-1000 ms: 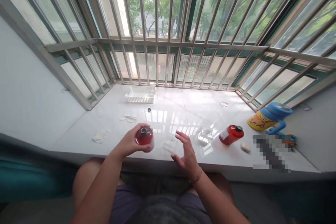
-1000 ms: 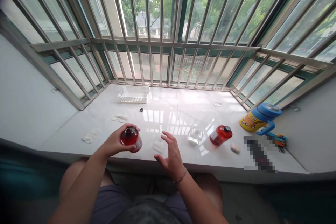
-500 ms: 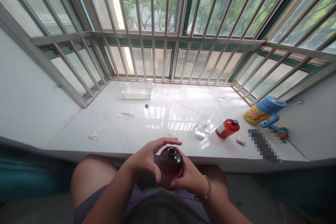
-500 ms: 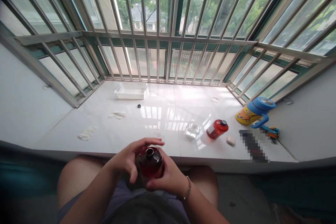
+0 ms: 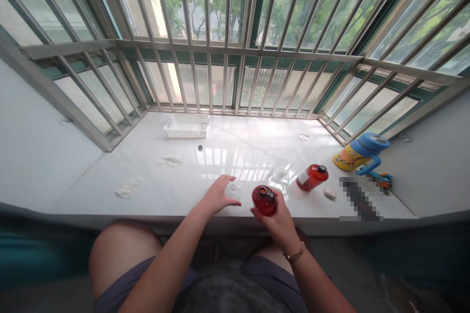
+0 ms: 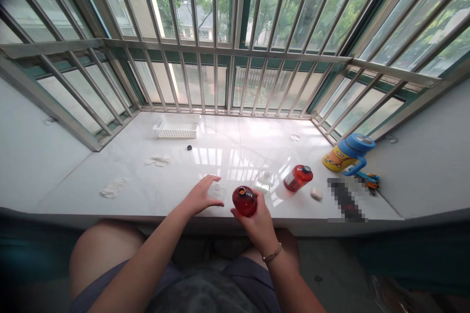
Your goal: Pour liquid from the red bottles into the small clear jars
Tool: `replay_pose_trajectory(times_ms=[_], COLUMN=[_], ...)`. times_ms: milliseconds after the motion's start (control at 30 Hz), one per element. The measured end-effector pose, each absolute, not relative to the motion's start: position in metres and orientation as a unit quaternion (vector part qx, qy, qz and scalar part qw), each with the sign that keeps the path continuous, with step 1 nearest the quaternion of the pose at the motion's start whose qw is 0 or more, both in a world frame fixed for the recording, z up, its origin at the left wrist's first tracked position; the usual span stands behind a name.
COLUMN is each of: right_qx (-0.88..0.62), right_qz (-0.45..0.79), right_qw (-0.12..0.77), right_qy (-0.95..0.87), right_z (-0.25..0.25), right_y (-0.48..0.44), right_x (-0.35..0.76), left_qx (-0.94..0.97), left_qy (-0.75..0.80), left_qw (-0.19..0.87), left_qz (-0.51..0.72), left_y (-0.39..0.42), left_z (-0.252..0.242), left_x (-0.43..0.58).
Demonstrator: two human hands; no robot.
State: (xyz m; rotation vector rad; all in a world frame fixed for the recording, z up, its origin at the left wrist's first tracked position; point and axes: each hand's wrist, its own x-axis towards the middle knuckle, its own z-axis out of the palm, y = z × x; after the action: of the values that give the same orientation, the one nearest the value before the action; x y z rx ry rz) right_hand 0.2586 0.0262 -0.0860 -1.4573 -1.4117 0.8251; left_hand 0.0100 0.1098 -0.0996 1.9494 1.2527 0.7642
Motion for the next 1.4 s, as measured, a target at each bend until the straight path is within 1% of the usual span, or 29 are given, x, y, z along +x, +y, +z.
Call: replay_pose_trajectory(times_ms=[167,400,467,633,867,1133,1400], right_qx=[-0.596,-0.574,-0.561,-0.537,-0.510,-0.504,-0.499], right_qz=[0.272,0.229,0.211,0.152,0.079,0.035,0.033], right_qw=[0.437,0.435,0.430,0.400,0.350,0.306,0.287], right_qy=[-0.616,-0.656,-0.675,-0.727,-0.781,-0.807,-0.817], right_z=[-0.098,-0.112,-0.114,-0.114,-0.102,-0.094,-0.091], right_y=[0.034,0.043,0.046,0.053,0.063,0.073,0.074], right_x=[0.262,0.256,0.254,0.252,0.252,0.264,0.269], left_qx=[0.734,0.769,0.757,0.674,0.691,0.718,0.735], left_qy=[0.496,0.448,0.462,0.558,0.560,0.548,0.539], left_qw=[0.329,0.324,0.333,0.352,0.321,0.304,0.295], left_qz=[0.327,0.322,0.322,0.332,0.325,0.303,0.288], left_y=[0.099,0.074,0.070,0.066,0.068,0.070,0.073], left_z=[-0.113,-0.122,-0.121,-0.120,-0.112,-0.104,-0.098], left_x=[0.008,-0.004,-0.005,-0.002,0.002,0.007,0.010])
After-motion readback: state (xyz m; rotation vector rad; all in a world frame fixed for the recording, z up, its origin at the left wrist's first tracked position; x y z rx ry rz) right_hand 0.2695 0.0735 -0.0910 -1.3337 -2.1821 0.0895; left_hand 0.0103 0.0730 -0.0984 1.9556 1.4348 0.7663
